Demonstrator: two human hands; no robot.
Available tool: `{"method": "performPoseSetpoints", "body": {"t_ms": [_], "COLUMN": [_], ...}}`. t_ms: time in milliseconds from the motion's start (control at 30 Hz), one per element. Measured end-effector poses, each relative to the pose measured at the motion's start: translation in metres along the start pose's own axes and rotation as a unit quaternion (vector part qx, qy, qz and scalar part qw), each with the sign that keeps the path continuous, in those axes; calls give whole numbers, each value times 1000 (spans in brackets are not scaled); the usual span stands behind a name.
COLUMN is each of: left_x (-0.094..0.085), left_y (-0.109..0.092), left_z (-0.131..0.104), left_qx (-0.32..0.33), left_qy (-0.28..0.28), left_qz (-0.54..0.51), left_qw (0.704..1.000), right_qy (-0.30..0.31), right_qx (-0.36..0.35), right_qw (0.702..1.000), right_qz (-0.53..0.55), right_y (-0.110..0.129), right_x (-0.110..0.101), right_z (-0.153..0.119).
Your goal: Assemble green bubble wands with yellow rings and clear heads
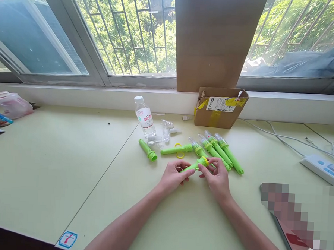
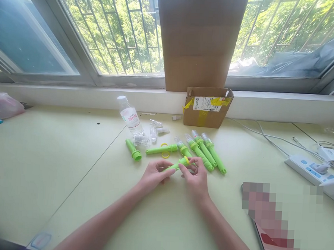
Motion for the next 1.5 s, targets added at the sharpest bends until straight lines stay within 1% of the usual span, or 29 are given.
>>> {"method": "performPoseSetpoints", "body": {"t_ms": [200, 367, 667, 767, 867, 933, 967, 1033, 1100, 1167, 1233, 1333, 1400, 1500], "left_x": [0, 0, -5, -4, -2, 0, 0, 0, -1, -1, -1, 2, 3, 2], "left_y": [-2, -2, -1, -1, 0, 1, 1, 0, -2, -2, -2, 1, 2, 1], "left_z": [-2, -1, 2, 1, 1, 1, 1, 1, 0, -1, -3, -6, -8, -7], "left_qx": [0, -17, -44, -56, -56, -33, -7, 74, 161, 216, 231, 215, 200, 166], "left_qy": [31, 51, 83, 86, 81, 63, 45, 1, -49, -98, -148, -204, -218, -202], "left_qz": [-25, -55, -105, -116, -108, -73, -43, 39, 125, 179, 183, 139, 116, 89], "left_qw": [999, 997, 990, 988, 989, 995, 998, 996, 978, 955, 944, 945, 948, 961], "right_qy": [3, 18, 30, 39, 35, 19, 10, -5, -15, -22, -31, -40, -40, -29], "right_qx": [-7, -28, -59, -64, -52, -48, -50, -55, -59, -59, -57, -53, -49, -37], "right_qw": [1000, 999, 998, 997, 998, 999, 999, 998, 998, 998, 998, 998, 998, 999], "right_qz": [2, 11, 16, 15, 0, -8, -10, -12, -11, -6, 0, 8, 12, 14], "right_y": [1, 0, 3, 4, 3, 2, 2, 1, 0, 0, 1, 3, 3, 3], "right_x": [-1, -1, 0, 1, 2, 3, 4, 4, 4, 4, 3, 4, 4, 4], "right_z": [0, 0, 0, -1, -4, -6, -6, -7, -7, -7, -6, -6, -5, -5]}}
Point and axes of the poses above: each hand's wrist, its own z-axis towards the middle knuckle, its own x-axis out of the palm, y = z × x, the point moved 2 cm from there along z, towards the middle knuckle, and after that the axes turned 12 degrees about -x, right-handed, at the moved point
